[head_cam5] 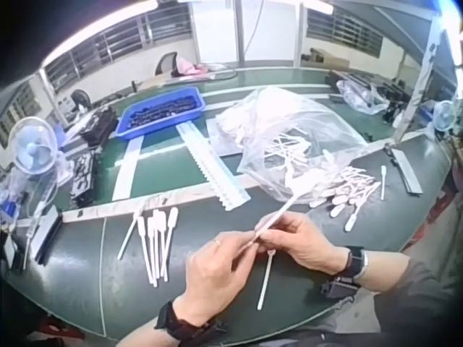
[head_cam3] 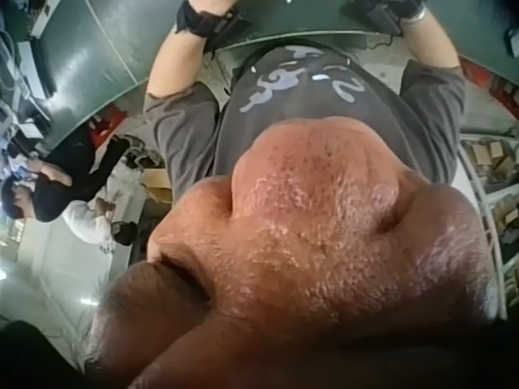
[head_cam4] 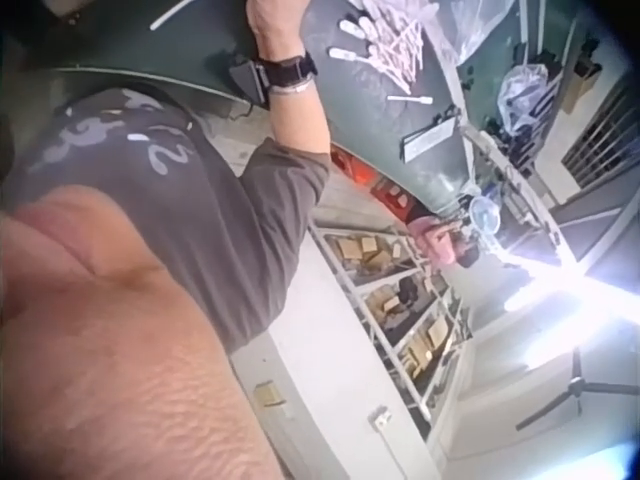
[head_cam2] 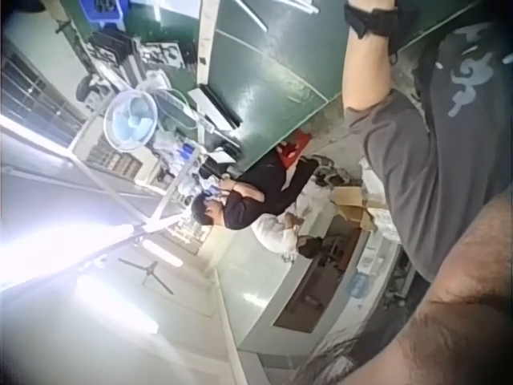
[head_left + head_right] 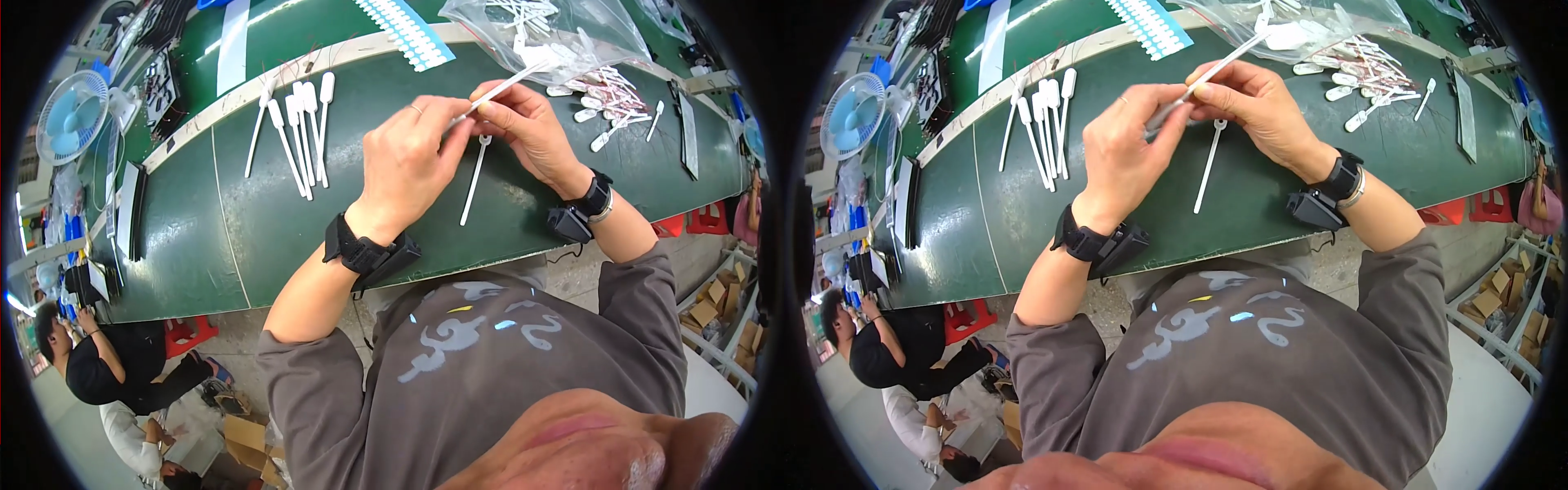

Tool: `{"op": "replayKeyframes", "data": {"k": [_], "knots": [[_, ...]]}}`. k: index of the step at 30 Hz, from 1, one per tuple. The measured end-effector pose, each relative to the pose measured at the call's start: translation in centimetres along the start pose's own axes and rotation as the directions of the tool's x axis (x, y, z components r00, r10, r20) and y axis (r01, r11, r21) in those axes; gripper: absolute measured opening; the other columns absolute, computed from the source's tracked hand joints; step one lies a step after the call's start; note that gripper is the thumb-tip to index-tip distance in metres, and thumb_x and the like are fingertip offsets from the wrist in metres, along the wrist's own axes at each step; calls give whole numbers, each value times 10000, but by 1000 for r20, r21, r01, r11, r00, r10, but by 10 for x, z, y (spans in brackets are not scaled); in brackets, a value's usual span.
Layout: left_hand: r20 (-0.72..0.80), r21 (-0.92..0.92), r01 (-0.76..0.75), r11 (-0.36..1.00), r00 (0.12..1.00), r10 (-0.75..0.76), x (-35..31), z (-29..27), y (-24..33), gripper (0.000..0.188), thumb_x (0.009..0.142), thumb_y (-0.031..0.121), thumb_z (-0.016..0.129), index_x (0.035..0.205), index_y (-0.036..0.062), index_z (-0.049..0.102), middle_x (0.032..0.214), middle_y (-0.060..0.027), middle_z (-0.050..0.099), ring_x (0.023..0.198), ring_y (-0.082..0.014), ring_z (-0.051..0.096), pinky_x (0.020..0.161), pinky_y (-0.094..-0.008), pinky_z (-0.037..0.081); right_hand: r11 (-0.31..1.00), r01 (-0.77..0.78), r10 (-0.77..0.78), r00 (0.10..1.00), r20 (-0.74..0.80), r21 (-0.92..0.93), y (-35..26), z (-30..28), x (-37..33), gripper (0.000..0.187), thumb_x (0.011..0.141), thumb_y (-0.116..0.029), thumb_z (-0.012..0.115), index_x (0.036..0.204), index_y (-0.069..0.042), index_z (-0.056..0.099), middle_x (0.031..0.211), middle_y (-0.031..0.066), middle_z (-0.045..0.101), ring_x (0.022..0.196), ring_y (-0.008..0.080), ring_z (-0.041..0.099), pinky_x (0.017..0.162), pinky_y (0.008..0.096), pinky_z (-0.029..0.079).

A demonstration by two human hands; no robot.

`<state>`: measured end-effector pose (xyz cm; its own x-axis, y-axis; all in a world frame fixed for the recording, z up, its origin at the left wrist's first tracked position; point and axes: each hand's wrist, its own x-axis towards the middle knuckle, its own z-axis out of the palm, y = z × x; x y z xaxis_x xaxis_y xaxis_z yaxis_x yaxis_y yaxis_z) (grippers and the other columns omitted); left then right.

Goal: The person picks up a white plastic component and a white plastic rod, joining them together by hand. They then thread a thin red wire through the assembly before placing the finished piece on the green work surface.

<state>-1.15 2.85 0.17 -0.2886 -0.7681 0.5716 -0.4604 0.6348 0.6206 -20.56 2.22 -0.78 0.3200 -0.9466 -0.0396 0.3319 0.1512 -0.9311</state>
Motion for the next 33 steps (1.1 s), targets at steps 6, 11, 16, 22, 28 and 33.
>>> {"op": "replayKeyframes", "data": {"k": [6, 11, 16, 22, 28, 33], "knots": [[-71, 21, -52, 998, 996, 53, 3, 2, -5, 109, 790, 70, 733, 873, 108, 673, 827, -36, 668, 722, -219, 655, 582, -332, 524, 979, 124, -118, 992, 51, -160, -2, -1, -4, 182, 952, -82, 632, 1121, -18, 605, 1067, 48, 635, 986, 121, 626, 878, 291, 545], [-64, -79, -23, 997, 998, 18, 4, 1, -3, 137, 767, 27, 737, 867, 96, 672, 847, -49, 675, 737, -222, 659, 595, -328, 528, 945, 218, -201, 975, 91, -246, 0, 2, -6, 171, 953, -71, 631, 1109, -8, 602, 1073, 54, 630, 953, 104, 617, 833, 256, 524], [-56, -123, -57, 991, 997, 51, 4, 1, -1, 136, 772, 8, 732, 872, 78, 673, 864, -56, 682, 753, -218, 669, 569, -312, 528, 889, 301, -276, 953, 123, -344, 2, -3, -10, 166, 953, -70, 633, 1104, -8, 600, 1062, 52, 632, 915, 93, 610, 791, 230, 502], [-53, -192, 13, 981, 998, -23, 5, 3, -2, 111, 800, 10, 722, 883, 63, 671, 881, -59, 687, 763, -198, 671, 506, -285, 511, 930, 240, -228, 971, 73, -279, -1, 0, -7, 176, 944, -67, 646, 1106, -12, 603, 1060, 52, 637, 919, 99, 614, 794, 234, 508], [-46, -201, 24, 979, 998, -34, 7, 1, -1, 112, 807, 9, 715, 894, 62, 669, 888, -58, 687, 760, -188, 669, 492, -274, 497, 921, 263, -254, 965, 68, -288, -2, 0, -7, 170, 928, -61, 665, 1086, -18, 620, 1057, 60, 644, 898, 102, 616, 775, 232, 505], [-14, -220, 45, 974, 999, -50, 5, -1, 1, 111, 806, 10, 715, 889, 61, 662, 883, -54, 685, 751, -181, 665, 489, -268, 483, 872, 315, -293, 949, 114, -375, -1, -2, -8, 165, 920, -45, 667, 1078, -26, 627, 1050, 68, 640, 880, 102, 601, 753, 233, 488]]}}
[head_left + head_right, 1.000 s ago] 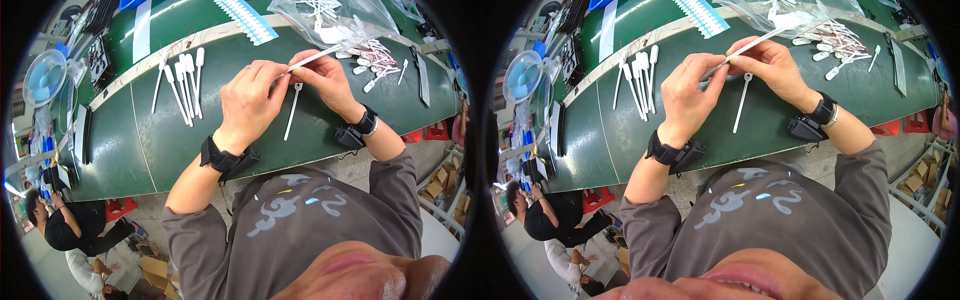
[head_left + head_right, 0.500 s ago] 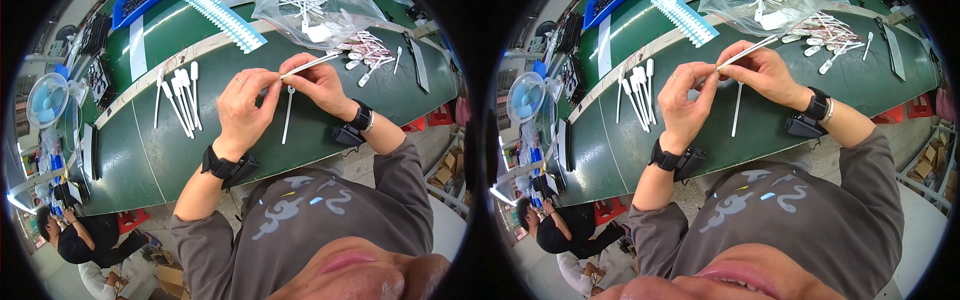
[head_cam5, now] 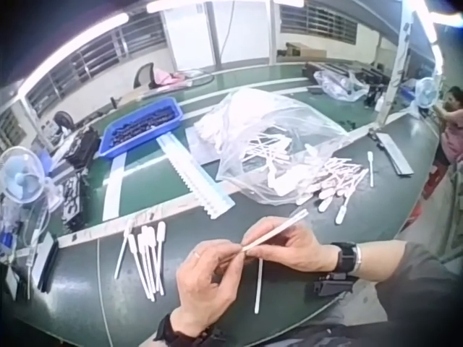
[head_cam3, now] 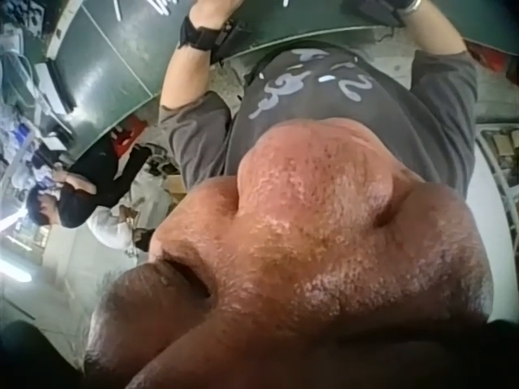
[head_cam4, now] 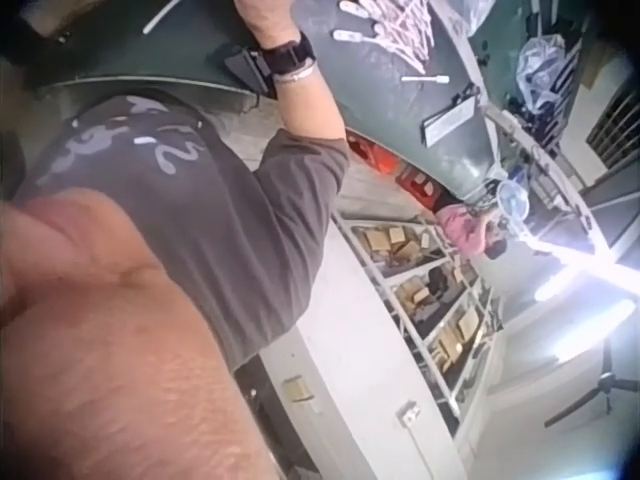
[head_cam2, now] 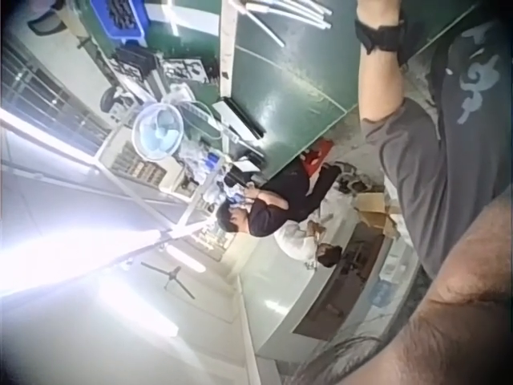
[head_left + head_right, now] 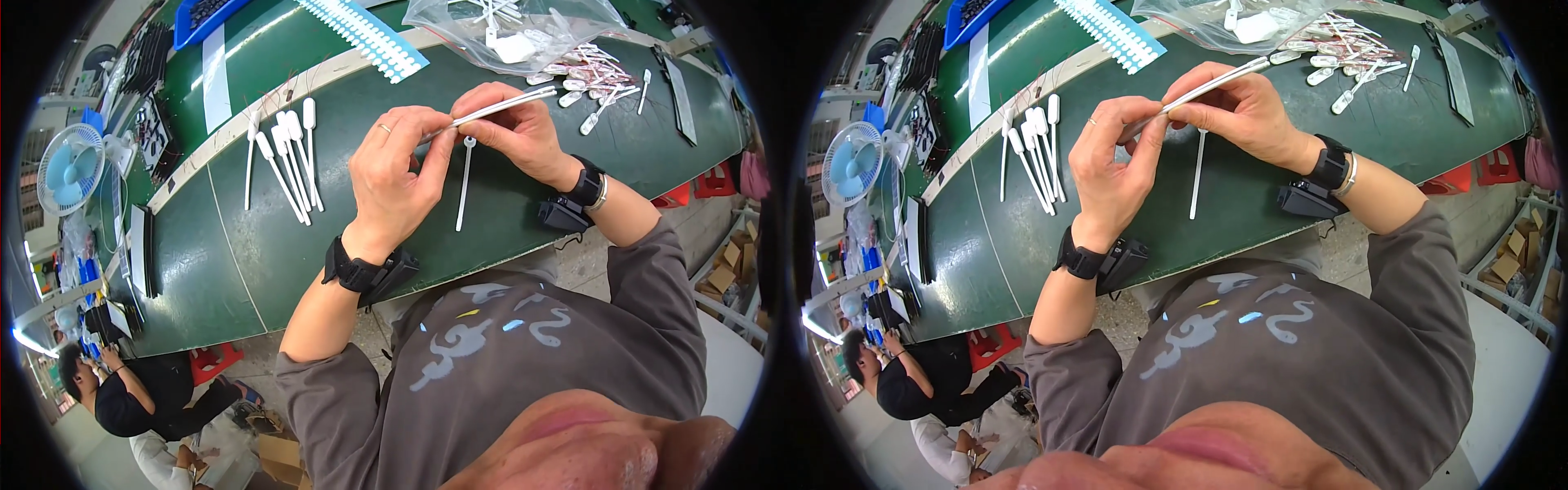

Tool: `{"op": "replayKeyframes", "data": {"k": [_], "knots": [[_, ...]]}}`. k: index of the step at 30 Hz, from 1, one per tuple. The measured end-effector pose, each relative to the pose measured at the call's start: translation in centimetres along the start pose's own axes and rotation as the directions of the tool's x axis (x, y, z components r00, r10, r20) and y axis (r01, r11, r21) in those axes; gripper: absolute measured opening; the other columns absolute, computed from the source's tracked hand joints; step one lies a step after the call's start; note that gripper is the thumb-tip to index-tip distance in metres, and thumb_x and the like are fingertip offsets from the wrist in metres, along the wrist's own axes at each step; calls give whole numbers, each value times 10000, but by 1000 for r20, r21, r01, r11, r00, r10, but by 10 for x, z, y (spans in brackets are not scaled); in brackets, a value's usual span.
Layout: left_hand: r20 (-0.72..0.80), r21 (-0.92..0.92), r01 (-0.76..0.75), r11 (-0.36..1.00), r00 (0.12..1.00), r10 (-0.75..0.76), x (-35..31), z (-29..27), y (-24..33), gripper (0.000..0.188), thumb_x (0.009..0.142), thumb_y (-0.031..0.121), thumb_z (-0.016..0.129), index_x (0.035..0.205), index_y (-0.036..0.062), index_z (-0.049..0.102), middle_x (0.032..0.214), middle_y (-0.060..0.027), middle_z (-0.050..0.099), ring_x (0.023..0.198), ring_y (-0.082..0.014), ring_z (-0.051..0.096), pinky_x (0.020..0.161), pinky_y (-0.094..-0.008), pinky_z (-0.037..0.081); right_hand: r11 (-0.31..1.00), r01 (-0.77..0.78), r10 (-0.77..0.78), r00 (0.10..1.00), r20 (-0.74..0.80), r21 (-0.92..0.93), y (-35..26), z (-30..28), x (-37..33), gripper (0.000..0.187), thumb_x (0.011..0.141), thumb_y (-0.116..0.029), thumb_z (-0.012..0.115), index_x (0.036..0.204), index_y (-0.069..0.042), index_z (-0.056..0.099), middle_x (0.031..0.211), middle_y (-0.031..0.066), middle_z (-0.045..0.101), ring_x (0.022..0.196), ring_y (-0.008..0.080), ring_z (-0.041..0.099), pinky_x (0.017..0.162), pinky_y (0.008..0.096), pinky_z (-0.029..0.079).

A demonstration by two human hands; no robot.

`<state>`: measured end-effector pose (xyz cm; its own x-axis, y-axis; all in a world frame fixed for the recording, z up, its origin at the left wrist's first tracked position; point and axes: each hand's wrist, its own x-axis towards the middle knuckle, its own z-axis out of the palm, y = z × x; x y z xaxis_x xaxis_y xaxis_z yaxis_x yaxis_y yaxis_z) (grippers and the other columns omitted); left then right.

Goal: The person picks up a white plastic component and a white plastic rod, joining them together by hand. They then thread a thin red wire through the assembly before placing the finished piece on the green work surface.

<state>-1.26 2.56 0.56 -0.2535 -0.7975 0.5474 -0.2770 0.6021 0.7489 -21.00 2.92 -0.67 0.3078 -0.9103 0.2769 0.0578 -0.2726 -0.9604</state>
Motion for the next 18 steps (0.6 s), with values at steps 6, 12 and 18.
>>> {"op": "replayKeyframes", "data": {"k": [6, 12, 18], "knots": [[27, -36, 16, 999, 1000, -15, -1, 0, 5, 116, 805, 2, 713, 888, 59, 655, 881, -50, 683, 755, -180, 661, 489, -276, 471, 988, 129, -128, 992, 24, -83, 1, -1, -1, 137, 916, -30, 663, 1051, -30, 639, 1038, 78, 630, 878, 110, 579, 743, 242, 468], [3, -3, -34, 999, 999, 34, -1, 3, 1, 129, 802, 2, 714, 897, 63, 650, 892, -49, 680, 762, -184, 660, 494, -278, 467, 991, 119, -118, 993, 16, -65, 0, -1, -2, 143, 916, -23, 660, 1058, -24, 642, 1038, 82, 632, 869, 111, 579, 733, 234, 463], [-1, 39, -13, 999, 1000, 13, 1, 3, 5, 128, 796, 26, 729, 883, 72, 648, 893, -47, 673, 755, -196, 655, 524, -279, 481, 987, 117, -115, 993, 32, -113, -2, -7, 1, 210, 922, -23, 655, 1129, -13, 622, 1032, 82, 641, 852, 111, 597, 730, 232, 483]]}}
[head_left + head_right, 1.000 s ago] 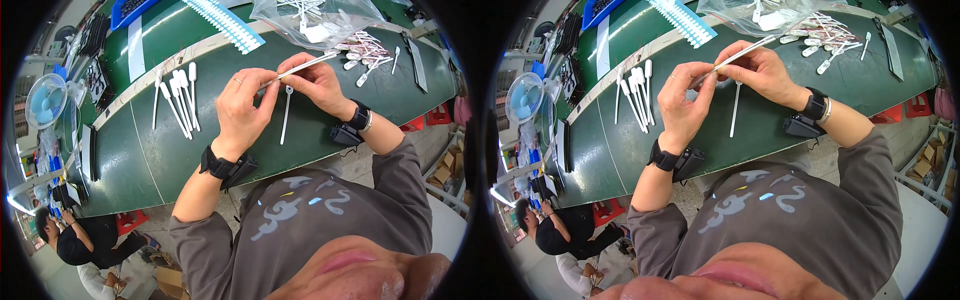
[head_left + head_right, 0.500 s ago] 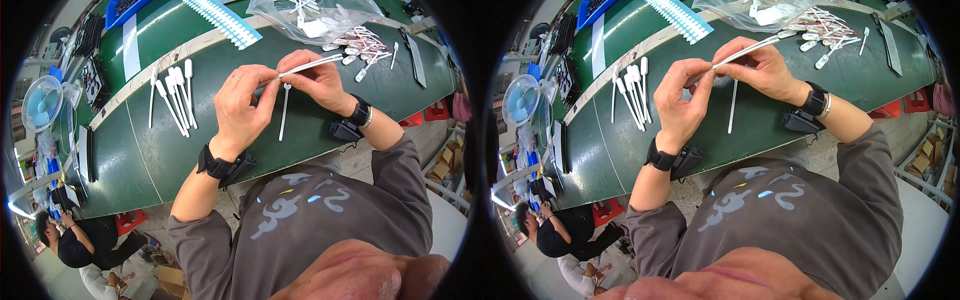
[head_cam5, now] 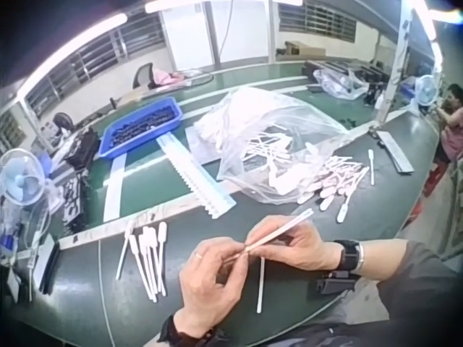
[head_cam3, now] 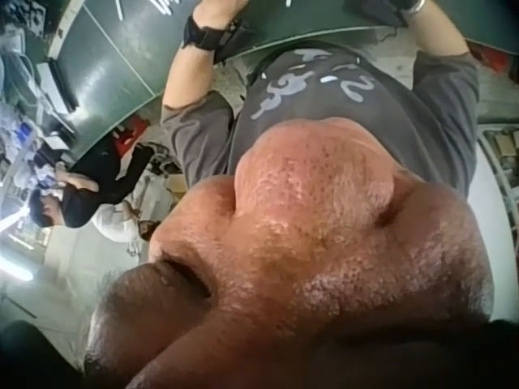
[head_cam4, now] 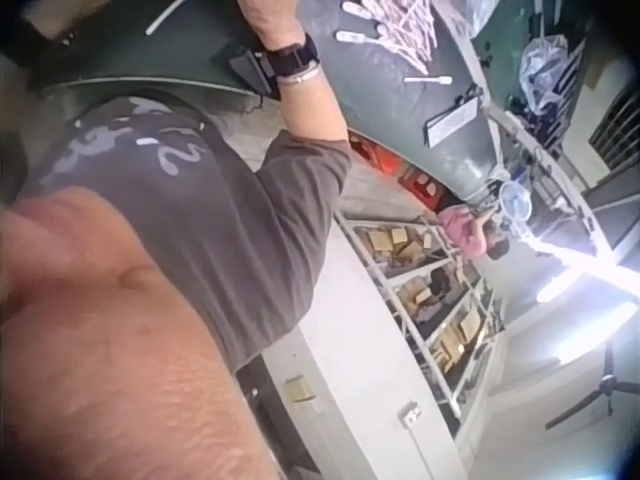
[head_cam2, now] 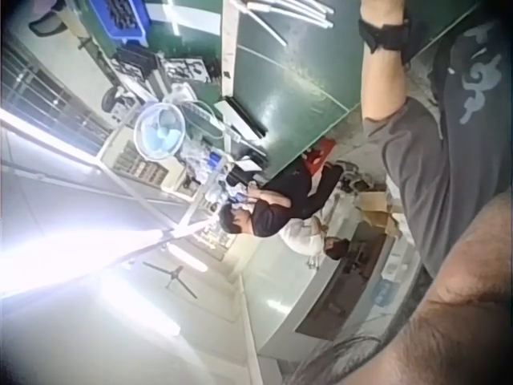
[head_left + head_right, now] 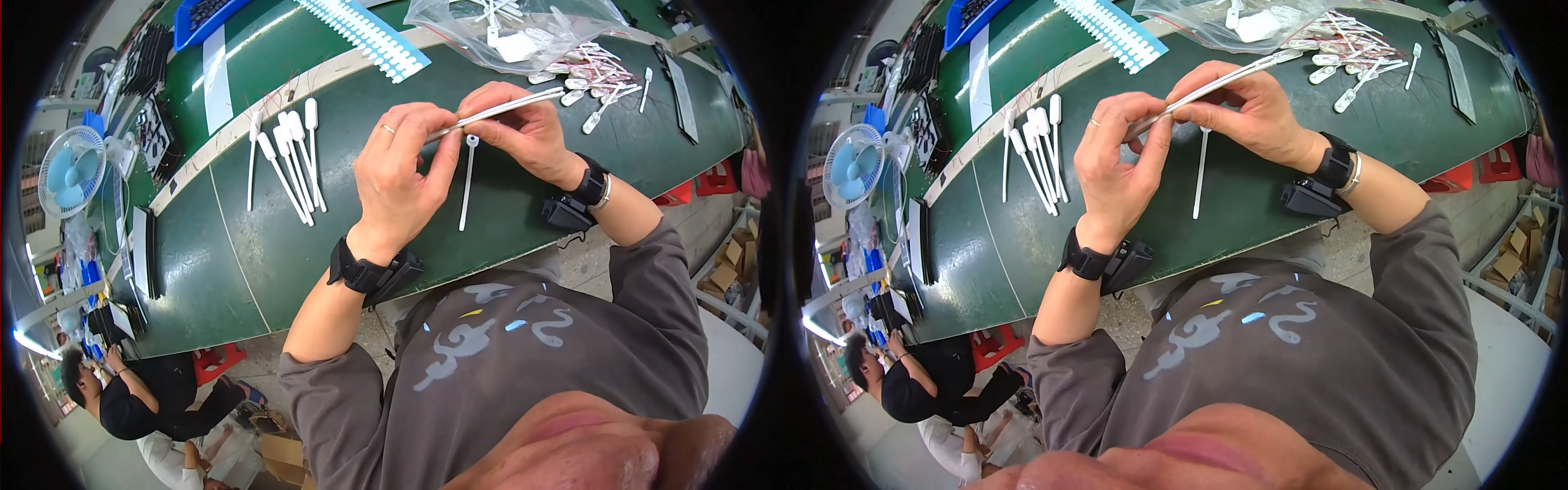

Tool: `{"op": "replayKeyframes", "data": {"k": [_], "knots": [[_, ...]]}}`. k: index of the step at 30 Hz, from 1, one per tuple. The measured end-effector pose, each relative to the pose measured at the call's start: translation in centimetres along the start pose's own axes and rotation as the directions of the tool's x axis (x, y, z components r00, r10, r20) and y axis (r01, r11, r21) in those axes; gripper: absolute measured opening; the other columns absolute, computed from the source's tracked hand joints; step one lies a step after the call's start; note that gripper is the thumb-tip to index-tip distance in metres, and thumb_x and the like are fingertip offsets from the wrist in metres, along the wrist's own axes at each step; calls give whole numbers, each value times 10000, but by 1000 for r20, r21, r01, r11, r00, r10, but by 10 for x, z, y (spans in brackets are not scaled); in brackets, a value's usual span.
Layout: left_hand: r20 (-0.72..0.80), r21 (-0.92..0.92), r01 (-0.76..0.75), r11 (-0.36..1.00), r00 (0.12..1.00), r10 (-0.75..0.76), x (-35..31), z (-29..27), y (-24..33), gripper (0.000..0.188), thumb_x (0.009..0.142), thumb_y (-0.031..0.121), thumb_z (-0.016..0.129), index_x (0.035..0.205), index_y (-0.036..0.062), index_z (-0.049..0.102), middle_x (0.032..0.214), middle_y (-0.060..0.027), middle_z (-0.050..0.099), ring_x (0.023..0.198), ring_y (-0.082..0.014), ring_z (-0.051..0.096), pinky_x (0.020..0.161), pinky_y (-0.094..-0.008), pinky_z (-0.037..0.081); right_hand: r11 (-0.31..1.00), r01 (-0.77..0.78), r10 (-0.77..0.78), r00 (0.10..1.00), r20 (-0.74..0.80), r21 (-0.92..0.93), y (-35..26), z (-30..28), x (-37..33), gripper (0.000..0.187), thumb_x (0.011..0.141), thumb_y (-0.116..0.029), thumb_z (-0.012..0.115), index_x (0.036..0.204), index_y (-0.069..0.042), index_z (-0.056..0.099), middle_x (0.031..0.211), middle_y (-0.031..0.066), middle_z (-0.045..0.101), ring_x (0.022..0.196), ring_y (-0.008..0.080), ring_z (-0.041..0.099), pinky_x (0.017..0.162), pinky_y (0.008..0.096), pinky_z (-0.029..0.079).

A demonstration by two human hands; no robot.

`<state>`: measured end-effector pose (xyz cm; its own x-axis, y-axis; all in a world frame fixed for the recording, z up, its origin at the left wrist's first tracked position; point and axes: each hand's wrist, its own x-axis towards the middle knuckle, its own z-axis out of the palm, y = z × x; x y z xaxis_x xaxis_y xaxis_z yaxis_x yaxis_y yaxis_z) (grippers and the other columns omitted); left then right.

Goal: The person picks up a white plastic component and a white plastic rod, joining them together by hand. They then thread a thin red wire through the assembly before placing the finished piece on the green work surface.

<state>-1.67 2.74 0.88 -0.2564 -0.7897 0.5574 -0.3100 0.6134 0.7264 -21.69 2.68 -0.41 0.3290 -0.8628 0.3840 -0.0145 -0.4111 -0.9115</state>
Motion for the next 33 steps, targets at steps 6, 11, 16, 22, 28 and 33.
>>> {"op": "replayKeyframes", "data": {"k": [6, 11, 16, 22, 28, 33], "knots": [[-7, 64, -33, 997, 999, 33, 0, -3, -10, 100, 810, 67, 726, 881, 69, 655, 866, -60, 670, 727, -204, 648, 562, -303, 501, 984, -99, 114, 989, -91, 149, 1, 8, 1, 207, 938, -43, 641, 1136, 9, 609, 1028, 77, 649, 851, 120, 629, 778, 254, 521], [215, -97, 283, 954, 942, -257, 7, -16, -8, 108, 855, 118, 697, 913, 27, 703, 831, -69, 694, 703, -158, 647, 618, -280, 509, 961, -231, 222, 972, 73, 152, 3, -8, 12, 183, 967, -100, 615, 1108, 17, 600, 990, 68, 658, 831, 127, 648, 779, 255, 536], [489, -283, 613, 738, 754, -439, 9, -23, -19, 205, 882, 162, 689, 955, -26, 729, 816, -52, 711, 712, -94, 631, 661, -239, 500, 894, -409, 361, 898, 251, 180, 3, -15, 17, 188, 982, -146, 598, 1089, 9, 599, 938, 52, 657, 799, 111, 643, 745, 241, 537], [584, -266, 695, 668, 668, -461, 8, -24, -16, 236, 885, 188, 697, 957, -35, 725, 823, -37, 704, 724, -83, 622, 670, -235, 503, 879, -465, 415, 856, 310, 109, 0, -15, 14, 200, 983, -167, 599, 1091, 1, 601, 911, 35, 646, 772, 82, 629, 718, 227, 531], [632, -303, 732, 610, 634, -446, 9, -19, -22, 242, 905, 218, 678, 955, -13, 734, 841, -33, 714, 738, -85, 629, 686, -232, 511, 867, -484, 438, 853, 282, 118, 1, -15, 13, 218, 983, -182, 595, 1106, -3, 601, 906, 23, 639, 760, 73, 619, 701, 221, 523], [628, -357, 697, 622, 672, -393, 7, -26, -29, 234, 907, 234, 667, 937, 18, 751, 841, -28, 729, 709, -69, 627, 651, -230, 507, 899, -417, 356, 875, 328, 135, 8, -2, 28, 240, 985, -200, 589, 1123, -4, 601, 910, 19, 634, 750, 77, 598, 669, 226, 502]]}}
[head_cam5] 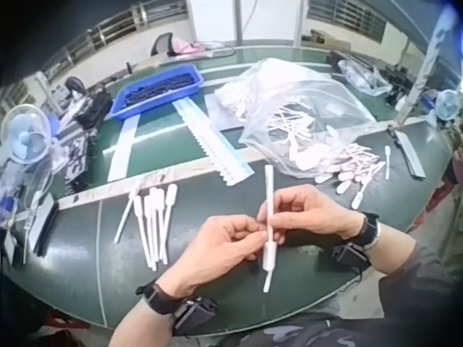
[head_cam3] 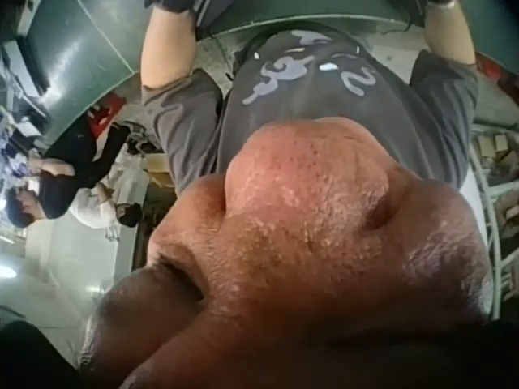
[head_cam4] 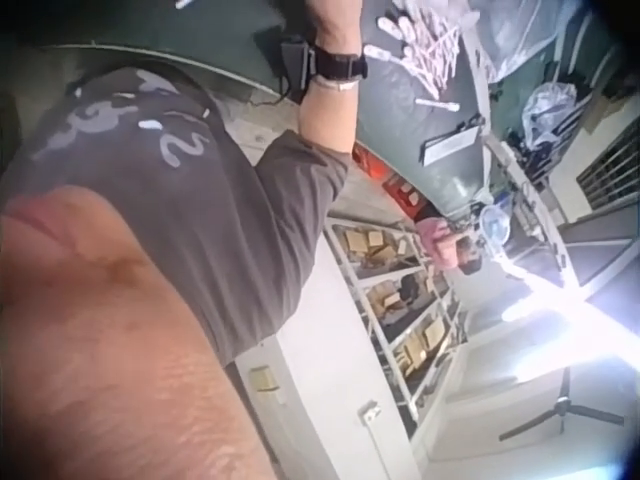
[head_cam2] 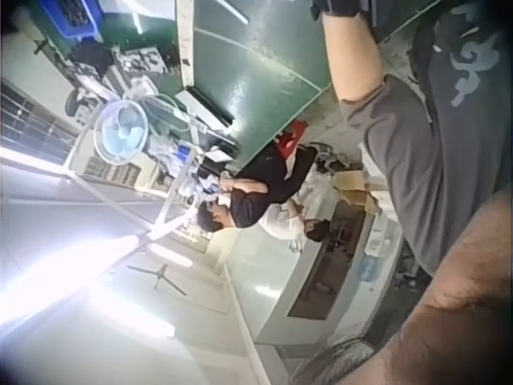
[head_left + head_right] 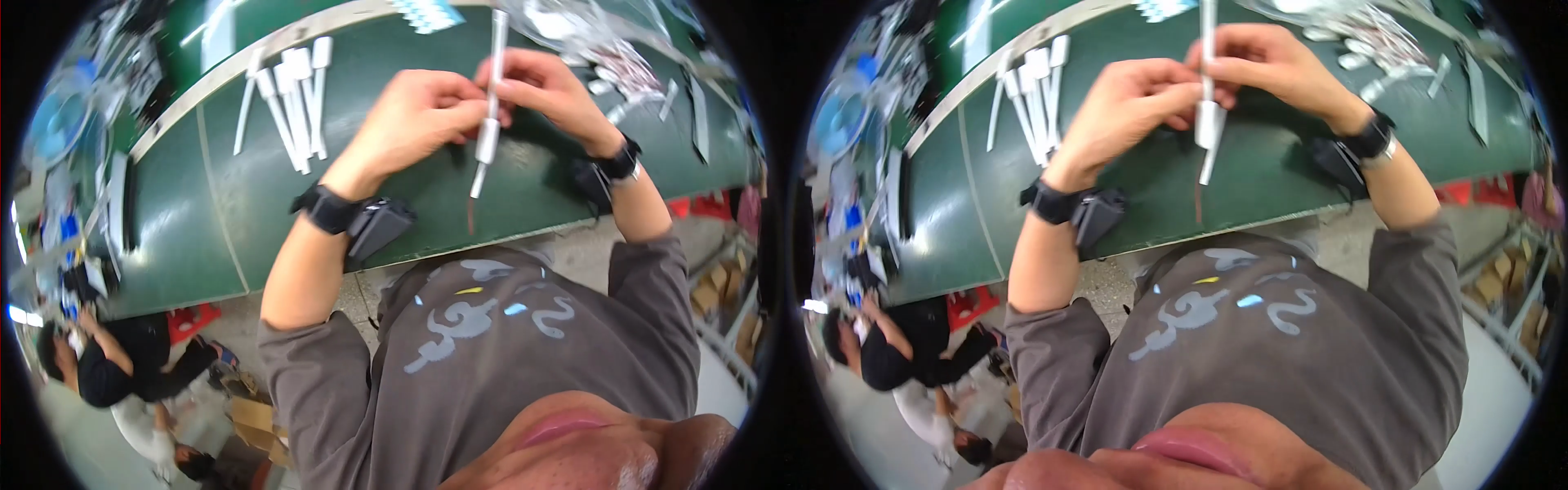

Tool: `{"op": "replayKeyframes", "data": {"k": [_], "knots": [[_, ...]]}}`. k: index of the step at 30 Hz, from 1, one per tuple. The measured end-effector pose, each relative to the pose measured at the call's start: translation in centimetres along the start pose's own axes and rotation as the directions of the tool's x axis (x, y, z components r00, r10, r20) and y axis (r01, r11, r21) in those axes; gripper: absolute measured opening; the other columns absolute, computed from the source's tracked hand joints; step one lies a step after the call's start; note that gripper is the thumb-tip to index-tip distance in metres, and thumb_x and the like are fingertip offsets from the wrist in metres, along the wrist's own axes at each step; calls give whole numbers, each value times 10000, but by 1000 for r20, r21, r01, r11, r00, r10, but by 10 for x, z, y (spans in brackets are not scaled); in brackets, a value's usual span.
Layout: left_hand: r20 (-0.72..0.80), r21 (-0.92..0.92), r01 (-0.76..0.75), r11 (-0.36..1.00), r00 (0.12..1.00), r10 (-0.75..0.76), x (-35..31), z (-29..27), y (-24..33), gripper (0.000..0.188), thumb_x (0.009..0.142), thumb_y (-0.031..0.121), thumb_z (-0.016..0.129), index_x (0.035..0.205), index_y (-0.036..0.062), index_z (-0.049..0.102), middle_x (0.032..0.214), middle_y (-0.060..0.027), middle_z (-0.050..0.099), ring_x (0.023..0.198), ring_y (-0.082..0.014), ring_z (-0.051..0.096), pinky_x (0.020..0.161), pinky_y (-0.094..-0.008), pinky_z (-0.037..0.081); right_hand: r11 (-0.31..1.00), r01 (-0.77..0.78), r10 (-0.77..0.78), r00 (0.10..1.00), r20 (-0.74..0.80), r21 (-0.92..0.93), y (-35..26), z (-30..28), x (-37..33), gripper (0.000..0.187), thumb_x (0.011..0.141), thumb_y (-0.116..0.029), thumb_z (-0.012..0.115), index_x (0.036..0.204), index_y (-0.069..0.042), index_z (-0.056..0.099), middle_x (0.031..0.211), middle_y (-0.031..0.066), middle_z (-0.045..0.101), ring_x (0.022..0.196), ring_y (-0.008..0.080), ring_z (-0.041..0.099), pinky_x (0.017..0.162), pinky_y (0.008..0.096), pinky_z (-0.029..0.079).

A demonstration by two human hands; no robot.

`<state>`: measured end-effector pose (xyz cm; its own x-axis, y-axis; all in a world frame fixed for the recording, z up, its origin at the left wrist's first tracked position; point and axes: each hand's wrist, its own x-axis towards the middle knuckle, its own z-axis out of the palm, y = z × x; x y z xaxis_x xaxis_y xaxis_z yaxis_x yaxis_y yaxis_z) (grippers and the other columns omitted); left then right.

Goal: The person picks up a white plastic component and a white plastic rod, joining them together by hand. They then thread a thin red wire through the assembly before placing the finished piece on the green work surface.

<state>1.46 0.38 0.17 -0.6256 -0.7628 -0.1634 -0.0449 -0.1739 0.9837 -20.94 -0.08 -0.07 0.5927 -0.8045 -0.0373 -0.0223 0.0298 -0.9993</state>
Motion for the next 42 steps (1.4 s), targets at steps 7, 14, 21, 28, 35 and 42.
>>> {"op": "replayKeyframes", "data": {"k": [7, 14, 21, 28, 35, 42], "knots": [[-13, 26, -105, 994, 994, 106, 5, 9, -9, 220, 834, 179, 709, 854, -39, 722, 741, -74, 709, 645, -108, 656, 590, -245, 528, 984, -95, 69, 983, -171, -150, 26, -22, -22, 242, 996, -200, 556, 1138, -7, 593, 858, 3, 611, 714, 65, 553, 629, 198, 445], [-11, -1, -66, 998, 998, 66, 1, 5, -11, 202, 810, 152, 698, 814, -49, 714, 708, -91, 700, 652, -138, 689, 595, -248, 546, 997, -77, 73, 987, -145, -21, 36, -20, -17, 201, 985, -173, 582, 1092, -3, 599, 817, 9, 611, 690, 63, 567, 631, 194, 457], [87, -36, -33, 999, 996, 36, 1, 0, -7, 208, 811, 167, 704, 813, -40, 717, 712, -87, 700, 654, -130, 688, 593, -243, 544, 997, -71, 70, 989, -133, -8, 33, -17, -19, 200, 977, -188, 609, 1063, -7, 598, 808, 12, 610, 665, 63, 565, 622, 189, 453], [53, -22, -66, 998, 996, 67, 3, -5, -5, 228, 813, 199, 712, 819, -29, 722, 703, -79, 701, 652, -135, 687, 600, -243, 538, 999, -35, 38, 985, -168, 17, 24, -7, -8, 199, 990, -177, 592, 1077, 1, 597, 816, 19, 610, 710, 74, 567, 653, 195, 453], [-299, 438, -337, 834, 820, 489, 16, 20, -21, 227, 768, 244, 728, 822, 24, 742, 741, -84, 728, 660, -169, 697, 600, -280, 529, 997, 68, -78, 902, -425, -38, 48, -28, -17, 272, 1007, -177, 570, 1181, 32, 583, 941, 69, 640, 793, 108, 607, 750, 243, 495], [-420, 356, -352, 866, 767, 485, 10, 21, -17, 230, 744, 279, 716, 745, 50, 740, 738, -93, 718, 656, -237, 689, 591, -326, 526, 991, 96, -126, 897, -424, -91, 51, -21, -11, 286, 1015, -169, 556, 1206, 42, 585, 1028, 85, 655, 874, 122, 618, 834, 257, 493]]}}
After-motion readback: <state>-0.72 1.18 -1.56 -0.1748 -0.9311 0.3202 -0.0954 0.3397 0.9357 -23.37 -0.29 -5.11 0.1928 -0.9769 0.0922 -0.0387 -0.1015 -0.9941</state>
